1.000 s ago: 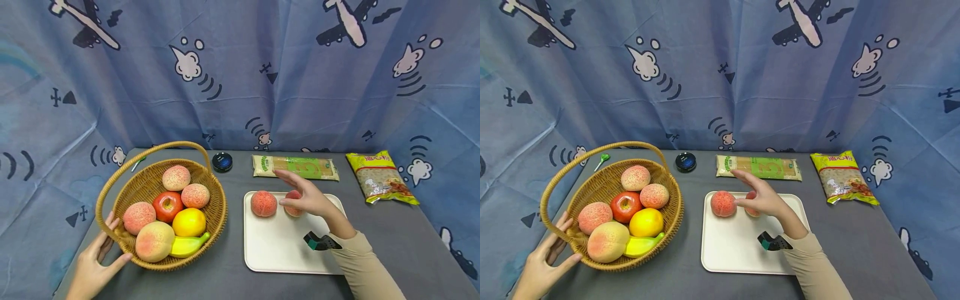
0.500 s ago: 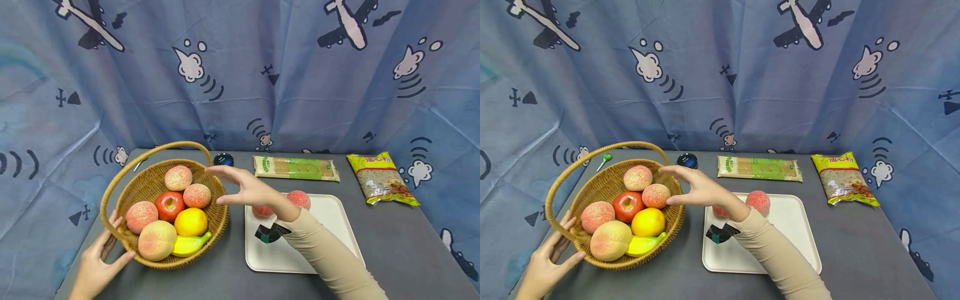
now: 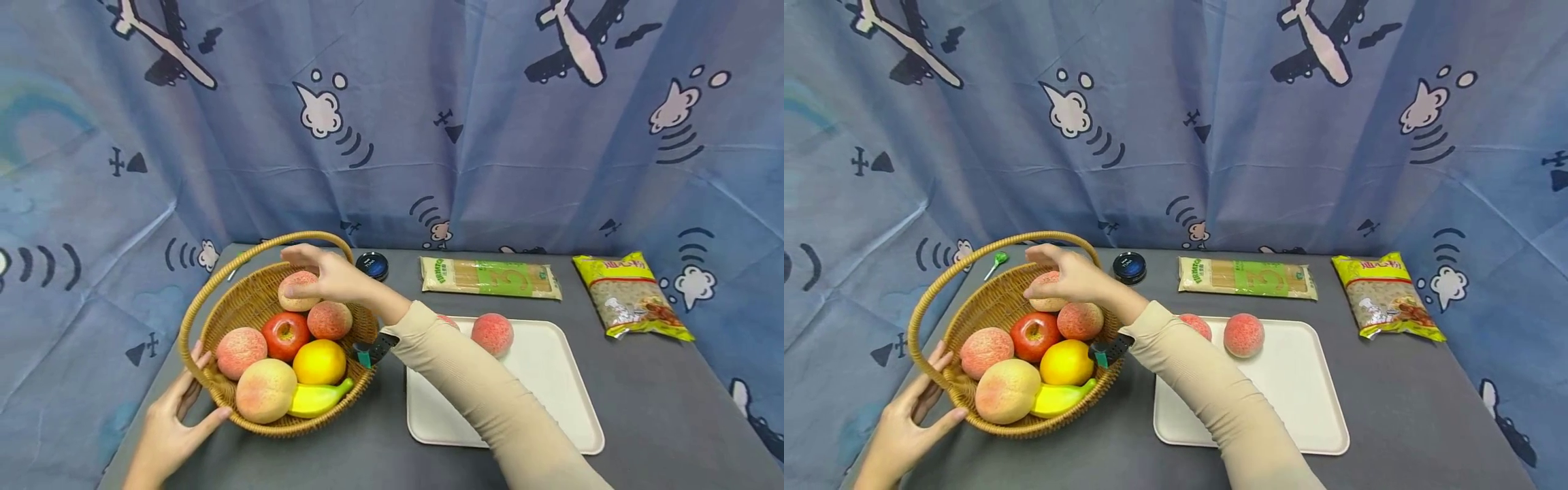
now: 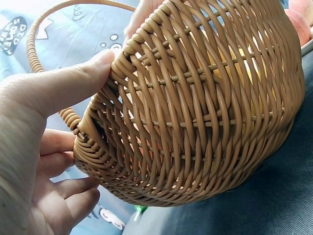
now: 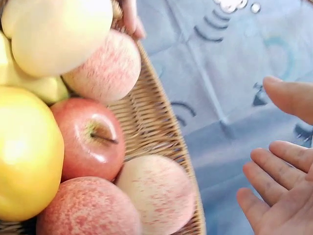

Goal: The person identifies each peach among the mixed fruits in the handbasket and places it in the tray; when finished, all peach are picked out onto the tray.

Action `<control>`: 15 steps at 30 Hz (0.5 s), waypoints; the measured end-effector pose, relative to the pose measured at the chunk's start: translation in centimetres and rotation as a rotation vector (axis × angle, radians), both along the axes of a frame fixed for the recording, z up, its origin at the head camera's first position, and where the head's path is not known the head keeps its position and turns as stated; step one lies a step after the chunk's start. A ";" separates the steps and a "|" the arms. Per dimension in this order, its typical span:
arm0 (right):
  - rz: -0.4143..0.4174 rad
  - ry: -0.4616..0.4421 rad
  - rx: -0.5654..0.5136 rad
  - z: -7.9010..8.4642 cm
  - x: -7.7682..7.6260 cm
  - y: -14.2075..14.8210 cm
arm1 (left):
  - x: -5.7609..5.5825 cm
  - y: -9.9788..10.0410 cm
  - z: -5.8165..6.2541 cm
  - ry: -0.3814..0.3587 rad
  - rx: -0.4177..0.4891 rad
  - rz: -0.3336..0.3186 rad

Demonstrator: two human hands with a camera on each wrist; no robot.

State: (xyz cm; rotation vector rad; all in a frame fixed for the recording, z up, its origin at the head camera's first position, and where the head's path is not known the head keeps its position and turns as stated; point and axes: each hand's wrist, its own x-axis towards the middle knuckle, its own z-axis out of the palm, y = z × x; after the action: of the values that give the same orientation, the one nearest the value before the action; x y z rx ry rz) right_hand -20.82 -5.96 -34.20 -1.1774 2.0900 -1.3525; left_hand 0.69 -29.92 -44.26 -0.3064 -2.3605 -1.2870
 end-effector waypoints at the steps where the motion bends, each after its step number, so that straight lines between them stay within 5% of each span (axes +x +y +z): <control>1: -0.016 -0.016 0.018 -0.2 -0.3 -0.4 | 0.0 0.0 -0.1 0.003 0.010 -0.002; 8: -0.090 -0.019 0.168 -2.8 -2.1 -1.8 | -0.1 0.0 -0.2 -0.025 0.004 -0.004; 15: -0.114 -0.027 0.208 -4.2 -2.4 -2.1 | 0.0 -0.2 -0.2 -0.030 -0.003 -0.006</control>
State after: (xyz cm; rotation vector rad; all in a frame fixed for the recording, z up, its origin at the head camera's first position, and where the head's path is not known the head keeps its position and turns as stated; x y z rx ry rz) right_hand -23.20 -8.09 -38.37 -0.9635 2.2452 -1.1571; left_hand 0.67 -30.13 -44.42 -0.2977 -2.3883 -1.2996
